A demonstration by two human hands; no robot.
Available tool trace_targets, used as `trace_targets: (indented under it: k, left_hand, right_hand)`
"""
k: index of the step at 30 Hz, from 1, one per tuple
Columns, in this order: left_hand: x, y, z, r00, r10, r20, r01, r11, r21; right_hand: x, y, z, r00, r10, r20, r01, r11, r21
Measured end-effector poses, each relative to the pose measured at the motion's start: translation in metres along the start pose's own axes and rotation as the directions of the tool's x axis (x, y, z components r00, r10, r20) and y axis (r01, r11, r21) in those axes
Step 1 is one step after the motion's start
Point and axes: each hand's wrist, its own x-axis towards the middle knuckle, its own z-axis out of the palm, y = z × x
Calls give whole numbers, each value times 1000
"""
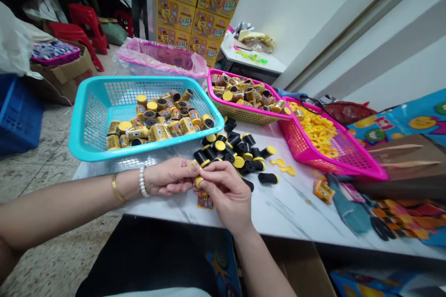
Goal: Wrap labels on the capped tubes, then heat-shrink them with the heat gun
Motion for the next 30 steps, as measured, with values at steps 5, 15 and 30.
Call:
trace_targets:
  k: [5, 15, 30]
  left_hand:
    - [1, 0, 1, 992, 117, -44, -121, 984, -133]
    - [0, -7, 6, 946, 248, -211, -132, 885, 446]
    - [-10, -13, 27, 763, 520, -385, -90, 675, 732]
  right_hand:
    - [35, -11, 6, 976, -186, -110, 165, 971, -171]
    - [26, -23, -21, 979, -205, 16, 172, 772, -613]
    - [-50, 15, -14, 971, -238, -10, 170, 721, -671]
